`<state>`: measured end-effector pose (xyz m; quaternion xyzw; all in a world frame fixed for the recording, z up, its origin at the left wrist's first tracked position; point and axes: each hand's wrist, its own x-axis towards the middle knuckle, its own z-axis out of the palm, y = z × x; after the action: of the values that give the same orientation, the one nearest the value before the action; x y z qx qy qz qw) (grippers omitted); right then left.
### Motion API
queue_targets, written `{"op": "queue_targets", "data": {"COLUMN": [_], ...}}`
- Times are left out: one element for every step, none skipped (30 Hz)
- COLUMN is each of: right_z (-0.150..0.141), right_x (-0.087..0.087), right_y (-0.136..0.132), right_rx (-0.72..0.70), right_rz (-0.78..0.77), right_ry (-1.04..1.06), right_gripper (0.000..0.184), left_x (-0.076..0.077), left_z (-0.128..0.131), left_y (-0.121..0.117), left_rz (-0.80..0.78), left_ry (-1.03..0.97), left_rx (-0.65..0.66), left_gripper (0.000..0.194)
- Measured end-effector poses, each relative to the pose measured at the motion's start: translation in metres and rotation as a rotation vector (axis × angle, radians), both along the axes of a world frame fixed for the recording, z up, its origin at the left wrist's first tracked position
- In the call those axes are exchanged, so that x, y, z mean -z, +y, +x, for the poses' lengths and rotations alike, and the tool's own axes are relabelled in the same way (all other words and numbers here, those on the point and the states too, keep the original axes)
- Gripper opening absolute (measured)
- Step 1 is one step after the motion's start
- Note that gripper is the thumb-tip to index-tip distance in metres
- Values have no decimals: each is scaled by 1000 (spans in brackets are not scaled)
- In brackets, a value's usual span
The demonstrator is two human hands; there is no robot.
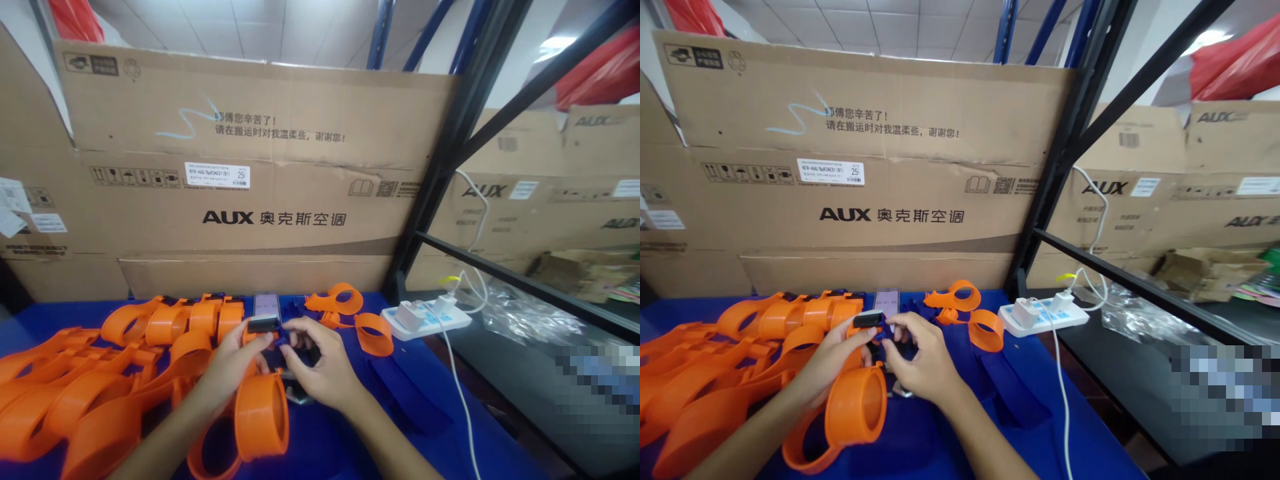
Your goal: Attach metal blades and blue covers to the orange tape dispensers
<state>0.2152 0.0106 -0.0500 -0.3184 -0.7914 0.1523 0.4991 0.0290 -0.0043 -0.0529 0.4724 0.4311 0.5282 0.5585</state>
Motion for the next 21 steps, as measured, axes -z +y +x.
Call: {"op": "queue_targets", "data": {"right_z": [0,1,0,0,0,-1,-1,-1,-1,-2,-2,-2,-2,-2,-2,-2,-2,-2,-3,-3,-4], "right_x": [0,-1,-1,-1,-1,-1,-2,-2,-2,-2,-2,-2,-1,-1,-1,-1,0,-1,-1,-1,-1], "right_y": [0,-1,-2,-2,-3,-3,-4,-4,-4,-4,-5,-5,-5,-5,-6,-6,-6,-7,-7,-7,-6], "right_rx": [0,6,16,27,35,41,46,47,46,44,40,36,31,26,22,17,12,7,2,-4,-10], "right_rz": [3,5,8,11,14,16,17,17,16,13,9,4,0,-4,-9,-15,-24,-37,-55,-79,-105], "right_ry": [-6,-10,-12,-14,-16,-18,-20,-23,-25,-27,-28,-29,-29,-26,-22,-17,-12,-5,5,19,36], "right_gripper": [18,15,11,8,6,6,6,6,7,8,9,10,11,11,11,12,12,12,13,13,12], "left_x": [0,0,-1,-1,-1,0,0,0,1,2,3,4,5,6,7,7,8,8,8,9,9], "left_z": [0,0,0,0,0,0,0,0,0,0,0,0,1,1,1,1,1,1,1,1,1], "left_y": [0,0,-1,-1,-1,-1,-1,-1,0,0,0,1,1,2,2,3,3,3,3,4,4], "left_rz": [0,-1,0,2,5,7,10,12,14,17,22,27,31,31,29,23,17,12,10,15,26], "left_ry": [4,10,18,26,34,43,54,64,73,81,89,96,102,108,111,112,109,104,101,100,101], "left_rx": [-3,-5,-7,-7,-10,-13,-14,-16,-18,-20,-22,-23,-22,-19,-14,-12,-14,-19,-24,-23,-15], "left_gripper": [32,31,31,30,29,28,28,28,28,28,29,30,31,33,35,37,40,43,45,45,45]}}
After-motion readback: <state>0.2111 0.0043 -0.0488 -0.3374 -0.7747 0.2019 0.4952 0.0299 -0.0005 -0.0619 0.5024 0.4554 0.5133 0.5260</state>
